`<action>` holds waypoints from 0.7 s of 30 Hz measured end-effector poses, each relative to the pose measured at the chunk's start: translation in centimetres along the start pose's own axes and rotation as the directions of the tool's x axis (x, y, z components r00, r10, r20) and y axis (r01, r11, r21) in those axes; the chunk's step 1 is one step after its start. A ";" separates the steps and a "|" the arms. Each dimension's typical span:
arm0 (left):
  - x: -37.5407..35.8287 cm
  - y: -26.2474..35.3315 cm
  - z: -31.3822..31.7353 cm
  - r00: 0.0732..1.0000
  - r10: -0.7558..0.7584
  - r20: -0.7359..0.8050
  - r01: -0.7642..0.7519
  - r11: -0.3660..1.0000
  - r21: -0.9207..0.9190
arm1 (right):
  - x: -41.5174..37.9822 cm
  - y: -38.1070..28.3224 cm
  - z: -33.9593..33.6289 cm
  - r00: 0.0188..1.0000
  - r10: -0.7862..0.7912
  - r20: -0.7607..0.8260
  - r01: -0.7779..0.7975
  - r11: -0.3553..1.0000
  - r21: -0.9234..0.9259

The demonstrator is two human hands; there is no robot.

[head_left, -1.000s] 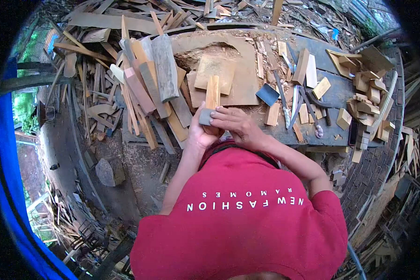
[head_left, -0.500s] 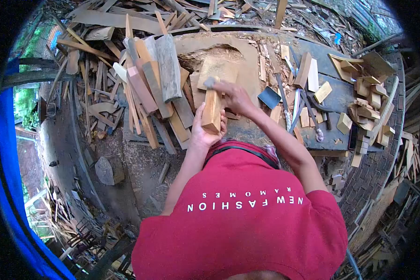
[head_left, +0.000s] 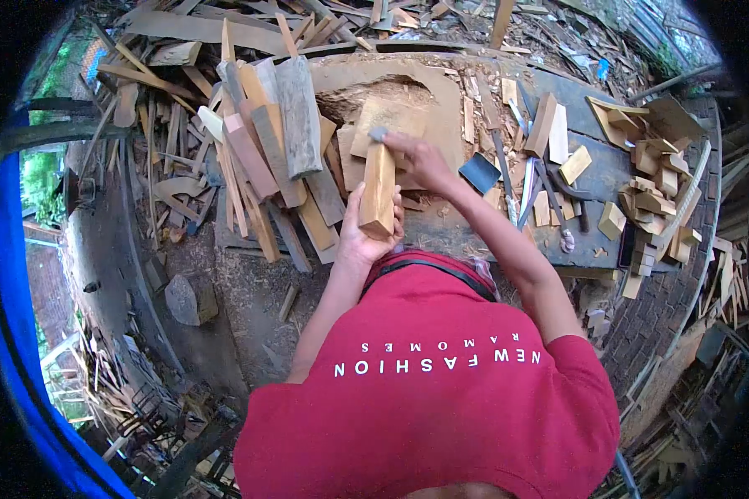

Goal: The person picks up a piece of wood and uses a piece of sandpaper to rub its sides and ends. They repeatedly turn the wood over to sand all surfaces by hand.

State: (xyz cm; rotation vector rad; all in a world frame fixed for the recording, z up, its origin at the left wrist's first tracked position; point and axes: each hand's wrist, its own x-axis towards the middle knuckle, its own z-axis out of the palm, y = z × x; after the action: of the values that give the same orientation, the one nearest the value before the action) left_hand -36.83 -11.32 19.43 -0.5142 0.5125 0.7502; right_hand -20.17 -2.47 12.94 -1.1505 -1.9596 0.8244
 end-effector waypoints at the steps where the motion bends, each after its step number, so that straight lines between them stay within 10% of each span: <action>1: 0.0 0.0 0.1 0.999 0.031 -0.007 -0.031 0.998 0.050 | 0.6 0.4 0.3 0.996 0.086 0.011 -0.086 0.996 0.016; 11: -0.5 0.1 0.4 0.941 0.179 -0.285 -0.147 0.980 0.130 | -6.2 -10.8 -4.3 0.978 -0.125 0.170 0.101 0.985 0.141; 21: -0.2 0.4 -0.1 0.995 0.002 -0.095 0.003 0.998 0.056 | 0.3 -1.1 0.1 0.999 -0.016 0.030 0.017 0.999 -0.041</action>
State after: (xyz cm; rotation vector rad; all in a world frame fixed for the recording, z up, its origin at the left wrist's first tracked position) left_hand -37.24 -11.24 19.40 -0.4994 0.6205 0.7112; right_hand -20.83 -2.61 13.81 -1.1510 -2.0163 0.8000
